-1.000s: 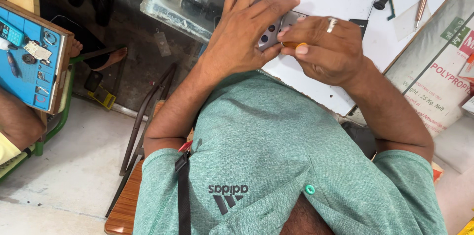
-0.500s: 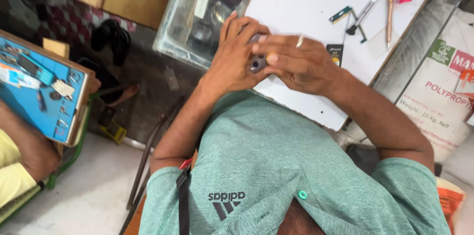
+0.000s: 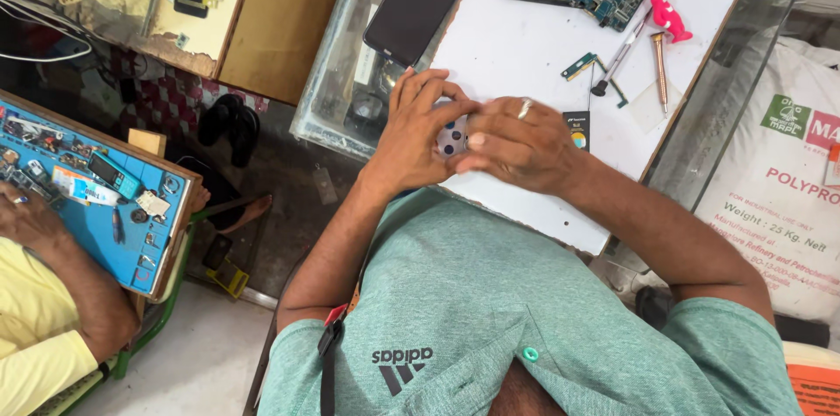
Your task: The person disassembles a silver mobile phone using a screwdriver, removes the battery, and manipulates internal components. They then handle a black phone, removing its back cover and battery, and place parts on the workbench.
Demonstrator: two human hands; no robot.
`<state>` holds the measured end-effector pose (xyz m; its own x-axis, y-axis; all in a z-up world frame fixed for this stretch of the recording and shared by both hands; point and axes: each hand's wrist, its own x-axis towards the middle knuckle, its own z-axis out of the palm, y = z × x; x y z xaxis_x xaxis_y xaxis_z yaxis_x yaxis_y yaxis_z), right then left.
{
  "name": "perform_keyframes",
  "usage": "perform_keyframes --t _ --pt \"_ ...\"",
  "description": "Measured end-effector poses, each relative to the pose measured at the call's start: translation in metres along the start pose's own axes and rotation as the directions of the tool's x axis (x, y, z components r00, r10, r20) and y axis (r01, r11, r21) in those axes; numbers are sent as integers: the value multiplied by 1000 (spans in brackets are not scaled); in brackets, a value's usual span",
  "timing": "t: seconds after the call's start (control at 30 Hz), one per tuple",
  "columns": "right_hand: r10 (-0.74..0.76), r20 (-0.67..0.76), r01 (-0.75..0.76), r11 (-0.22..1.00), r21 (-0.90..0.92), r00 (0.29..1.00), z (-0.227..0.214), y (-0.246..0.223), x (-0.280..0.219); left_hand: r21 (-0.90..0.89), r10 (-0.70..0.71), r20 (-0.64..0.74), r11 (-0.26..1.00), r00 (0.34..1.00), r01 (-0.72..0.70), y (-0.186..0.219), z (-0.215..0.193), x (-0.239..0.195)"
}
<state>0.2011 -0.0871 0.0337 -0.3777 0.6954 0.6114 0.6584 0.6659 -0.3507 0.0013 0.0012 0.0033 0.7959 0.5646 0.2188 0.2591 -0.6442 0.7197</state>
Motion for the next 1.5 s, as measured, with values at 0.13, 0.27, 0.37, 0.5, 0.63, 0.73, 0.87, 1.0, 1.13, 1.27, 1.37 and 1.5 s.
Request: perform_keyframes --t 0.13,0.27,0.37,0.5,0.63,0.73,0.87,1.0,1.13,1.27,1.37,1.5 --pt "-20 -24 23 995 97 999 4 -1 -1 47 4 12 999 1000 -5 -1 1 0" --pt "-9 -64 8 1000 -20 998 6 0 -5 50 1 25 999 1000 -2 0 1 1" --pt "40 76 -44 998 45 996 5 -1 -7 47 -12 28 999 1000 11 2 0 1" --pt "11 -51 -10 1000 27 999 5 -1 -5 7 21 4 1000 1000 -21 4 -2 3" --pt "35 1 -35 995 97 999 2 -1 -6 25 -8 20 1000 1000 7 5 -3 3" --pt "92 12 -92 996 -16 996 5 0 -11 63 13 25 998 1000 -15 4 -2 1" --pt "65 10 -65 997 45 998 7 2 -13 83 38 24 996 999 -40 4 -2 6" --pt "278 170 -290 956 52 945 7 6 -26 97 9 24 995 1000 -11 -1 2 0" --pt "180 -129 -124 925 358 975 1 29 -39 76 13 49 997 999 -17 -10 7 -5" --pt "164 -309 -57 943 327 937 -6 45 -35 87 58 38 994 998 -61 -12 6 0" --pt "196 -252 -112 943 314 948 -14 42 -33 69 58 36 996 998 -60 -12 7 -3" --pt "156 -222 -82 947 311 963 -23 39 -20 45 60 32 997 998 -61 -13 6 -4"
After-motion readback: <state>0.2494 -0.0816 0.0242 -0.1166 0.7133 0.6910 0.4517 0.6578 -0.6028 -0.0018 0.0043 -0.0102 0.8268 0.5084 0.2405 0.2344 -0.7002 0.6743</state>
